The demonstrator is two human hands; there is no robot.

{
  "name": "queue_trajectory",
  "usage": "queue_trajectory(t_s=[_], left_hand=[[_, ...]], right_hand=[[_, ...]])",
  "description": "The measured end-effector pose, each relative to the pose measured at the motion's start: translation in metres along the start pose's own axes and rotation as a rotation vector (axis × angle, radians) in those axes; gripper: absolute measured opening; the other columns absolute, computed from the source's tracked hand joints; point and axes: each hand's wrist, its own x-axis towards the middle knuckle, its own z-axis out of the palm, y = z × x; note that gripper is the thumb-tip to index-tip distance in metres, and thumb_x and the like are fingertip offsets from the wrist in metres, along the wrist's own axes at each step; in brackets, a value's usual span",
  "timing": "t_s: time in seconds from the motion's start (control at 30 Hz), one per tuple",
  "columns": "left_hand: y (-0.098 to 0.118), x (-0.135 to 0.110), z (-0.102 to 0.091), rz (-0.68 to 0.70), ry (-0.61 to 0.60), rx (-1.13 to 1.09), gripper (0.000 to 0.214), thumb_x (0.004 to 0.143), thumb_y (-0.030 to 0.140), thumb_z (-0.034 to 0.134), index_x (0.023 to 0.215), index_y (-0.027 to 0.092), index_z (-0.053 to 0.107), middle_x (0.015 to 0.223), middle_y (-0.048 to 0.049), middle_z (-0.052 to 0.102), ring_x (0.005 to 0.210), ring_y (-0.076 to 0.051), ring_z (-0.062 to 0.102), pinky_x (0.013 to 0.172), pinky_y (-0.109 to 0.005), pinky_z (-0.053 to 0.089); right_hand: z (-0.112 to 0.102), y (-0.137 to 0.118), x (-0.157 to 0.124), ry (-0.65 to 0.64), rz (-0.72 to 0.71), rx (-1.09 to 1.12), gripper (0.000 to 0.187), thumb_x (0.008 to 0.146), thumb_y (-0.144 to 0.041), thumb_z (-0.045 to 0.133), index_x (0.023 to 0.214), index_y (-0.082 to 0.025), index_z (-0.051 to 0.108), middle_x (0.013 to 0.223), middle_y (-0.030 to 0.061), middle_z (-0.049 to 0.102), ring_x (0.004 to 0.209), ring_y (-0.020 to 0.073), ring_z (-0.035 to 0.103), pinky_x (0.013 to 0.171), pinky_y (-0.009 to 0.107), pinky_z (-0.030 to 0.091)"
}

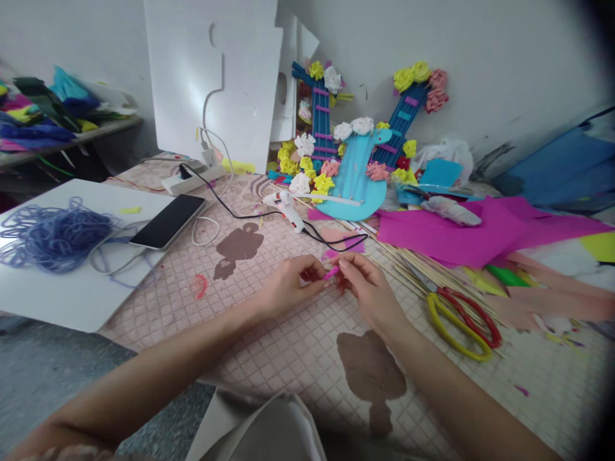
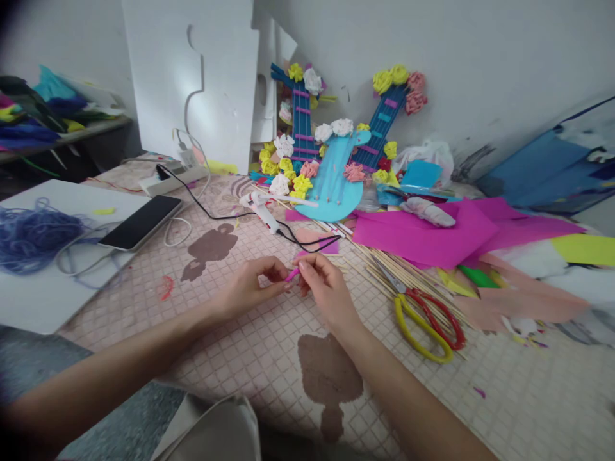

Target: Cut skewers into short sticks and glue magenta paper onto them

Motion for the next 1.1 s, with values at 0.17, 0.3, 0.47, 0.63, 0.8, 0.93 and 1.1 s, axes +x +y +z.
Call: queue_trajectory(t_s=[0.17, 0.3, 0.47, 0.63, 0.8, 0.93, 1.1], left_hand=[[0.0, 0.0, 0.0, 0.04, 0.021, 0.023, 0.007, 0.078, 0.02, 0.063, 0.078, 0.015, 0.06, 0.071, 0.0006, 0.062, 0.066, -0.01, 0.055, 0.064, -0.022, 0.046], [-0.001, -0.001, 0.0, 0.042, 0.015, 0.02, 0.01, 0.081, 0.024, 0.061, 0.077, 0.015, 0.059, 0.07, 0.0007, 0.061, 0.064, -0.009, 0.055, 0.064, -0.022, 0.047], [0.0, -0.001, -0.001, 0.04, 0.011, 0.019, 0.012, 0.083, 0.026, 0.06, 0.078, 0.015, 0.059, 0.072, -0.0005, 0.062, 0.066, -0.01, 0.056, 0.065, -0.023, 0.047], [0.001, -0.001, -0.001, 0.016, 0.0, 0.012, 0.005, 0.081, 0.019, 0.06, 0.08, 0.014, 0.059, 0.073, -0.0002, 0.063, 0.067, -0.01, 0.057, 0.064, -0.022, 0.047], [0.0, -0.001, 0.0, 0.029, 0.034, 0.079, 0.004, 0.08, 0.019, 0.061, 0.079, 0.015, 0.06, 0.073, -0.0004, 0.063, 0.066, -0.011, 0.056, 0.063, -0.023, 0.046], [-0.001, -0.001, 0.0, 0.043, 0.031, 0.1, 0.004, 0.08, 0.019, 0.06, 0.079, 0.015, 0.06, 0.073, -0.0003, 0.063, 0.065, -0.01, 0.055, 0.063, -0.023, 0.045], [-0.002, -0.002, -0.001, 0.044, 0.019, 0.094, 0.008, 0.083, 0.023, 0.058, 0.081, 0.015, 0.06, 0.074, -0.001, 0.064, 0.066, -0.011, 0.056, 0.063, -0.023, 0.046]], right_hand=[[-0.002, -0.004, 0.0, -0.002, -0.013, 0.022, 0.019, 0.086, -0.039, 0.058, 0.087, -0.021, 0.064, 0.074, -0.0009, 0.057, 0.062, 0.0102, 0.051, 0.053, 0.022, 0.042], [-0.005, -0.003, 0.001, -0.072, -0.022, -0.027, 0.017, 0.079, -0.034, 0.067, 0.091, -0.022, 0.063, 0.078, -0.0015, 0.058, 0.065, 0.0104, 0.051, 0.055, 0.022, 0.043], [-0.006, -0.001, 0.002, -0.051, -0.042, -0.11, 0.015, 0.079, -0.034, 0.067, 0.084, -0.021, 0.063, 0.074, -0.0013, 0.058, 0.062, 0.0109, 0.05, 0.055, 0.024, 0.043], [-0.007, -0.002, 0.001, -0.015, -0.035, -0.029, 0.023, 0.087, -0.042, 0.055, 0.082, -0.021, 0.064, 0.069, -0.0008, 0.055, 0.063, 0.012, 0.051, 0.055, 0.025, 0.043], [-0.008, -0.002, 0.002, -0.002, -0.011, 0.06, 0.03, 0.089, -0.046, 0.05, 0.084, -0.021, 0.065, 0.074, 0.0012, 0.058, 0.067, 0.0134, 0.054, 0.055, 0.025, 0.044], [-0.01, -0.003, 0.002, -0.045, -0.019, -0.022, 0.023, 0.086, -0.043, 0.057, 0.087, -0.021, 0.064, 0.076, 0.0004, 0.058, 0.066, 0.0127, 0.052, 0.056, 0.025, 0.044], [-0.013, -0.004, 0.001, -0.162, -0.068, -0.158, 0.026, 0.076, -0.032, 0.07, 0.098, -0.024, 0.058, 0.093, 0.0018, 0.06, 0.084, 0.0156, 0.056, 0.068, 0.027, 0.047]])
